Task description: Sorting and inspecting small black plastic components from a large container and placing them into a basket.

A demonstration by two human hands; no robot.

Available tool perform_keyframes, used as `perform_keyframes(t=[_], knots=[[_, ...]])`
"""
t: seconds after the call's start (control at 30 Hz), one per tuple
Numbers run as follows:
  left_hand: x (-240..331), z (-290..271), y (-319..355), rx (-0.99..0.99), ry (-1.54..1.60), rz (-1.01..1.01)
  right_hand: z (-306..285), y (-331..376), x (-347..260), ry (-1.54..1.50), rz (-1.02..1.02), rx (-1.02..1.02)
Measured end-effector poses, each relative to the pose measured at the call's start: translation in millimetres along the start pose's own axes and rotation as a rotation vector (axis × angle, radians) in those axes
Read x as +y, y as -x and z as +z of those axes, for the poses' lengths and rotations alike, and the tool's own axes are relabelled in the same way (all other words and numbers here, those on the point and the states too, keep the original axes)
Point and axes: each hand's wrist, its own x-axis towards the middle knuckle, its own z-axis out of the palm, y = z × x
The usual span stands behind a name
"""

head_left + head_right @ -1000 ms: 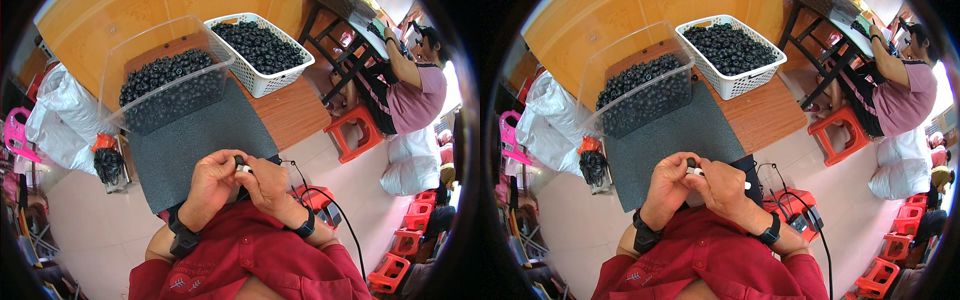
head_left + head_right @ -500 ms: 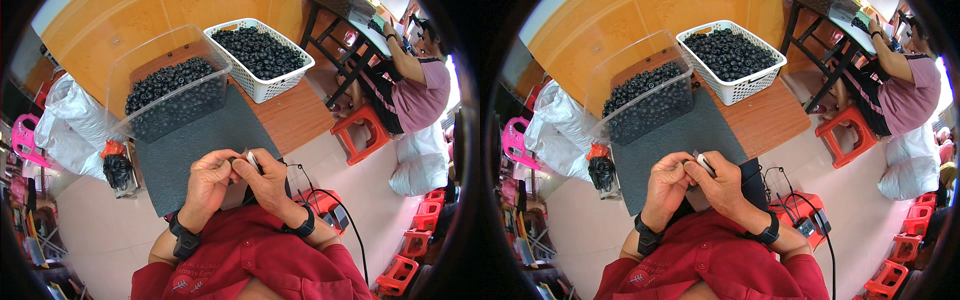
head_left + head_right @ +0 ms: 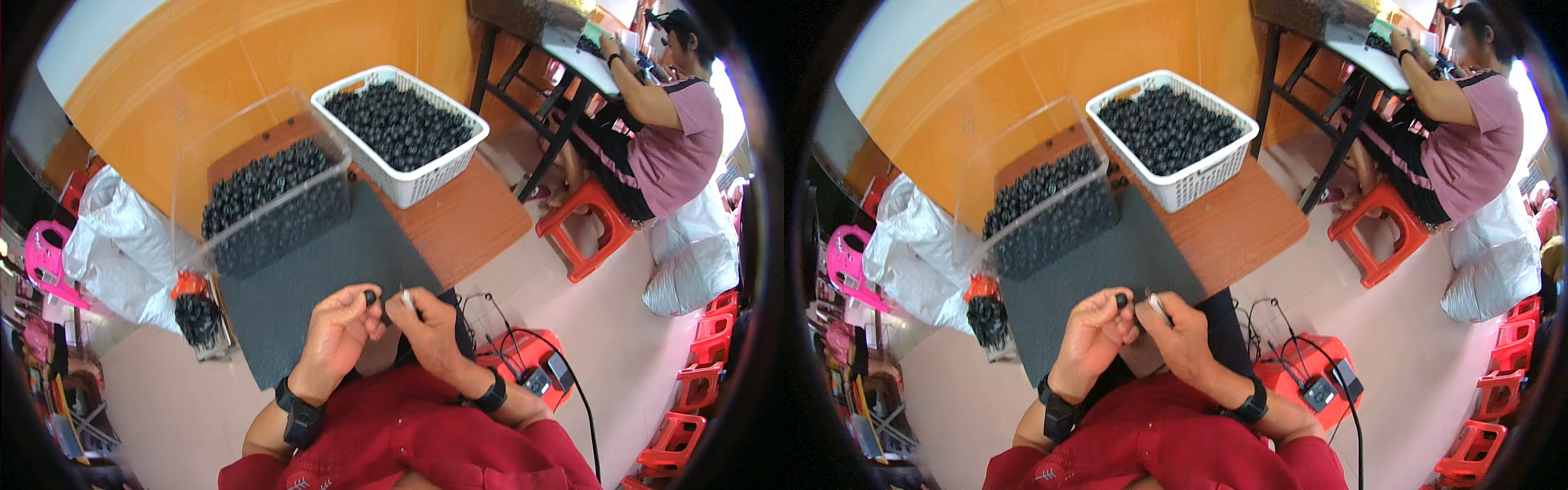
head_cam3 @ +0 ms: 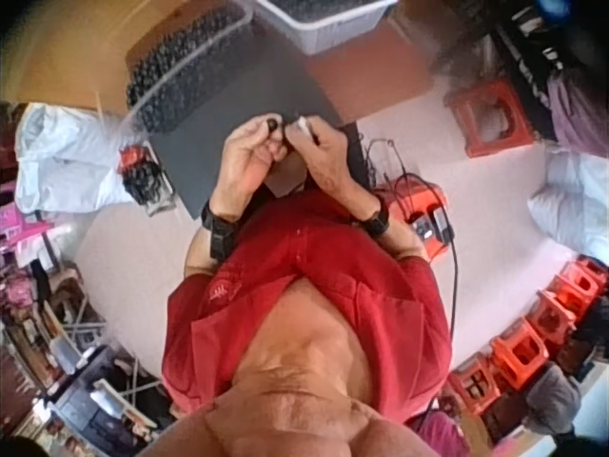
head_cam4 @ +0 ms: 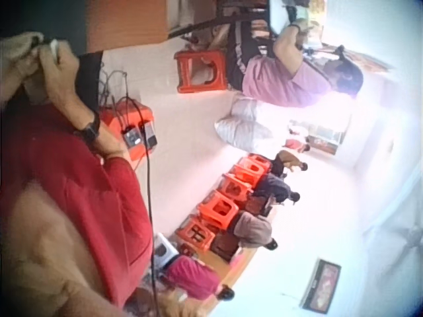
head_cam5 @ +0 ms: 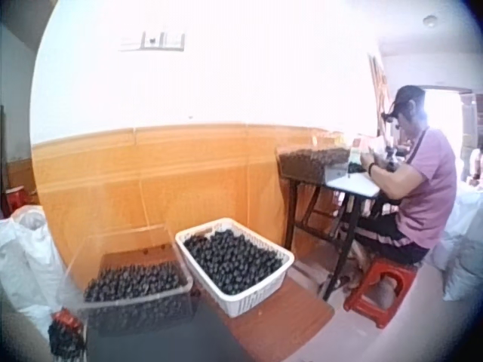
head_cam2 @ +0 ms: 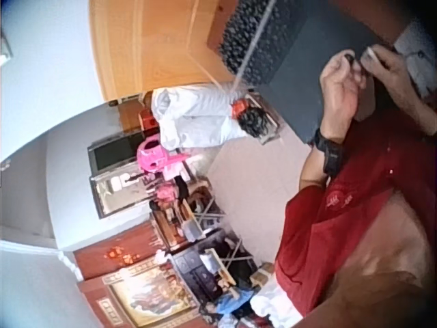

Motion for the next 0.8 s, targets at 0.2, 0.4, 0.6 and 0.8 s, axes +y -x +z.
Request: perform_keyframes(t=[0.2, 0.4, 0.6, 0.8], knots=[[34, 37, -24, -0.039, -0.187, -0.029, -16, 3, 9, 0.032, 0.041, 0.022], [60, 82, -105, -0.117, -0.392, 0.107, -26, 9, 14, 0.01, 0.03, 0.003], [98, 146, -178, 0.012, -0.6, 0.226, -32, 17, 15, 0.027, 0.046, 0.015], [117, 110, -138, -0.038, -0.691, 0.325, -38, 16, 30, 0.017, 0.035, 0.025]])
